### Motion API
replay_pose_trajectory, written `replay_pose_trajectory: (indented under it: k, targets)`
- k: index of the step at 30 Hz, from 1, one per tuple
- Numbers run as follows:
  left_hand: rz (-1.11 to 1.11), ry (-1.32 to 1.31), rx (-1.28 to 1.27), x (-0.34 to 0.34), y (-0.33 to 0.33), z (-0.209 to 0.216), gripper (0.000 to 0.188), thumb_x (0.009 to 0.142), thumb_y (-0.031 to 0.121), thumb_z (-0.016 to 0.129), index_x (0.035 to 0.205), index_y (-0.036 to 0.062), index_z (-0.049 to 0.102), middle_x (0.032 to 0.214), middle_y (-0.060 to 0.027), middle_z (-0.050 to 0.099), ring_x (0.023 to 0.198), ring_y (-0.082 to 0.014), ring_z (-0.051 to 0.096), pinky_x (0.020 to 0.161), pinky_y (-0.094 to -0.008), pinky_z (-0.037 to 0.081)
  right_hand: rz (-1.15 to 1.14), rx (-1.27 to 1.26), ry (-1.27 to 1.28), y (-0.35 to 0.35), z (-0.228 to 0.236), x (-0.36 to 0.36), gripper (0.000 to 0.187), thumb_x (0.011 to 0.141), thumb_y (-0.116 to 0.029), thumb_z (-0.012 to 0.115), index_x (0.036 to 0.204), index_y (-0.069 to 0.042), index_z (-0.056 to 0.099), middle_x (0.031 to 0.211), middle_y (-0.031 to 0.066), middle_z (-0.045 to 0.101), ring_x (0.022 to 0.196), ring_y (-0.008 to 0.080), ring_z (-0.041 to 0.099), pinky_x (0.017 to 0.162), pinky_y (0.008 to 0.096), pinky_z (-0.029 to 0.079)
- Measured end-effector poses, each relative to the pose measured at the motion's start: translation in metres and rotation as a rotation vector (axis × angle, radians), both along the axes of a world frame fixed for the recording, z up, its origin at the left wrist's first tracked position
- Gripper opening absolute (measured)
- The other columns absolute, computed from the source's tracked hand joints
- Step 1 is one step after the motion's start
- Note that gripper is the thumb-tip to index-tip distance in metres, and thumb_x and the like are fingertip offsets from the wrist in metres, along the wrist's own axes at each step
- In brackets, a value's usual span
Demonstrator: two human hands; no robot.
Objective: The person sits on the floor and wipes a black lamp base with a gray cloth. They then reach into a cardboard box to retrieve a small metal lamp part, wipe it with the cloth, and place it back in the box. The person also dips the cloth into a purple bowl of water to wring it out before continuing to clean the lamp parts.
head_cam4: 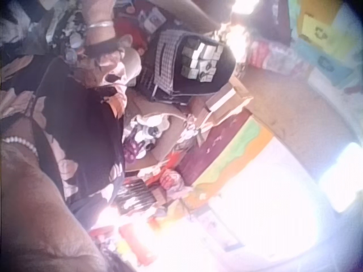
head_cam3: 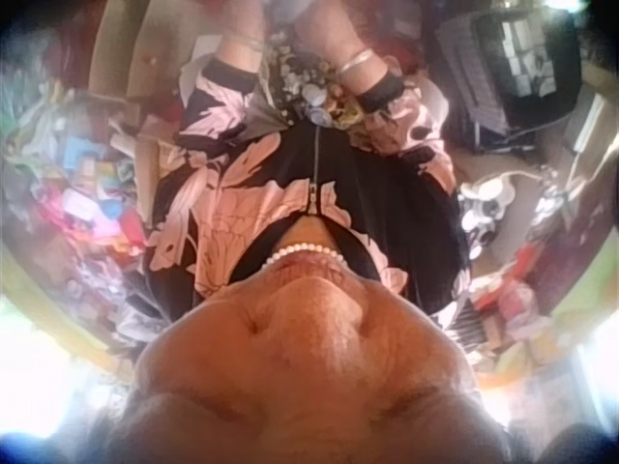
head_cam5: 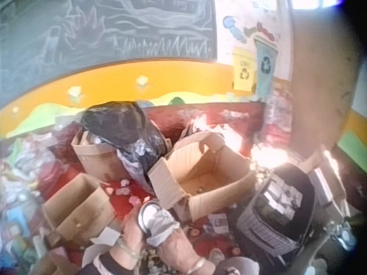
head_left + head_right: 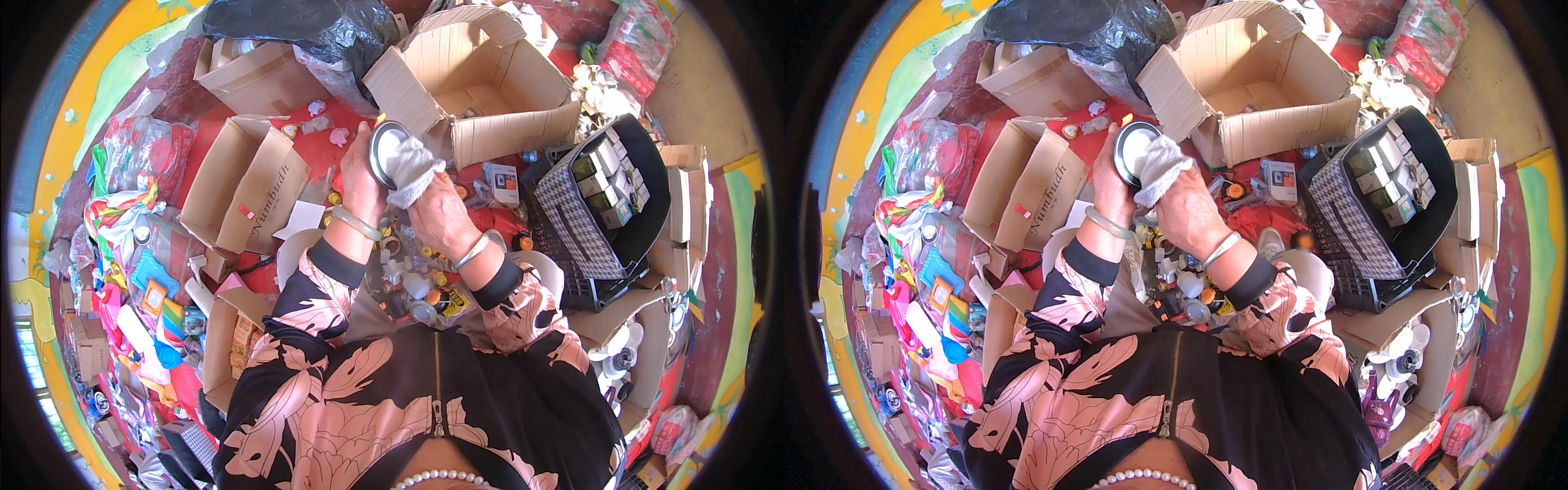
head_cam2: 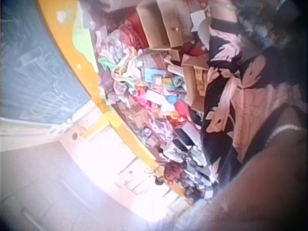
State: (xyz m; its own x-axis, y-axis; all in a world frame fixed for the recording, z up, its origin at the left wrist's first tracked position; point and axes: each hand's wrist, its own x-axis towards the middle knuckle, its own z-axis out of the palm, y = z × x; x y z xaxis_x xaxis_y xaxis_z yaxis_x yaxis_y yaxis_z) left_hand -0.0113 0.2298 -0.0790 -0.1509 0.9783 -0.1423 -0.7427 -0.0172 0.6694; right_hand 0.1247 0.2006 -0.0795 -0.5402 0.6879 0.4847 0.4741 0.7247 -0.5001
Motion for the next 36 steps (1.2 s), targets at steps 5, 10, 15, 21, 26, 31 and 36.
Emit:
replay_pose_trajectory:
  k: [5, 10, 15, 21, 26, 31, 36]
  targets:
    - [-0.049, -0.121, 0.012, -0.006, -0.001, 0.003, 0.036, 0.095, 0.032, 0.037, 0.102, 0.0036, 0.058, 0.087, -0.0072, 0.063, 0.08, -0.0173, 0.061, 0.074, -0.029, 0.048, 0.182, -0.004, 0.133, -0.004, -0.014, -0.005, 0.039, 0.07, -0.005, 0.053, 0.109, -0.003, 0.055, 0.114, 0.0185, 0.054, 0.112, 0.0353, 0.046, 0.101, 0.0433, 0.031]
    - [-0.352, -0.241, 0.01, -0.004, 0.002, -0.007, 0.031, 0.094, 0.03, 0.042, 0.103, 0.0053, 0.058, 0.09, -0.008, 0.062, 0.083, -0.0188, 0.061, 0.076, -0.0311, 0.049, 0.141, 0.194, -0.084, -0.001, 0.003, -0.012, 0.036, 0.075, -0.017, 0.053, 0.109, -0.005, 0.056, 0.114, 0.0137, 0.053, 0.115, 0.0305, 0.044, 0.109, 0.0454, 0.02]
    - [-0.158, 0.321, 0.132, 0.009, -0.003, -0.036, 0.036, 0.096, 0.028, 0.036, 0.11, 0.001, 0.054, 0.106, -0.0099, 0.06, 0.096, -0.0195, 0.057, 0.09, -0.0317, 0.043, -0.085, 0.025, 0.058, 0.006, -0.005, -0.011, 0.037, 0.081, -0.019, 0.048, 0.112, 0.0, 0.051, 0.115, 0.0219, 0.05, 0.117, 0.0388, 0.04, 0.104, 0.0488, 0.023]
    - [-0.042, 0.255, 0.075, 0.022, -0.015, -0.011, 0.035, 0.097, 0.028, 0.038, 0.102, -0.0003, 0.058, 0.097, -0.0069, 0.062, 0.085, -0.0125, 0.057, 0.078, -0.0256, 0.045, -0.228, -0.236, 0.552, 0.011, -0.036, -0.023, 0.045, 0.088, -0.022, 0.044, 0.125, 0.002, 0.041, 0.13, 0.025, 0.037, 0.123, 0.0399, 0.032, 0.106, 0.0437, 0.02]
    - [0.079, 0.631, 0.346, 0.032, -0.014, -0.019, 0.031, 0.094, 0.025, 0.045, 0.088, -0.0009, 0.062, 0.081, -0.007, 0.062, 0.072, -0.012, 0.056, 0.066, -0.0243, 0.045, 0.346, -1.087, 1.652, 0.026, -0.063, -0.004, 0.037, 0.091, -0.035, 0.048, 0.108, -0.003, 0.052, 0.097, 0.0083, 0.06, 0.082, 0.0206, 0.061, 0.074, 0.032, 0.052]
    - [0.119, 1.083, 0.845, 0.034, -0.016, -0.008, 0.015, 0.085, 0.016, 0.055, 0.089, 0.0016, 0.06, 0.081, -0.012, 0.061, 0.071, -0.0271, 0.059, 0.064, -0.0313, 0.047, 0.362, -1.417, 1.568, 0.031, -0.062, 0.033, 0.029, 0.092, -0.026, 0.045, 0.105, -0.003, 0.055, 0.093, 0.0082, 0.061, 0.079, 0.018, 0.061, 0.071, 0.0312, 0.052]
    - [0.127, 1.468, 0.88, 0.012, -0.01, 0.003, 0.039, 0.078, 0.028, 0.067, 0.106, 0.0019, 0.056, 0.097, -0.0149, 0.058, 0.086, -0.0311, 0.058, 0.071, -0.0344, 0.049, 0.183, -1.315, 1.356, 0.014, 0.016, 0.039, 0.029, 0.092, -0.022, 0.048, 0.111, -0.002, 0.054, 0.097, 0.0099, 0.061, 0.083, 0.0173, 0.06, 0.073, 0.0287, 0.051]
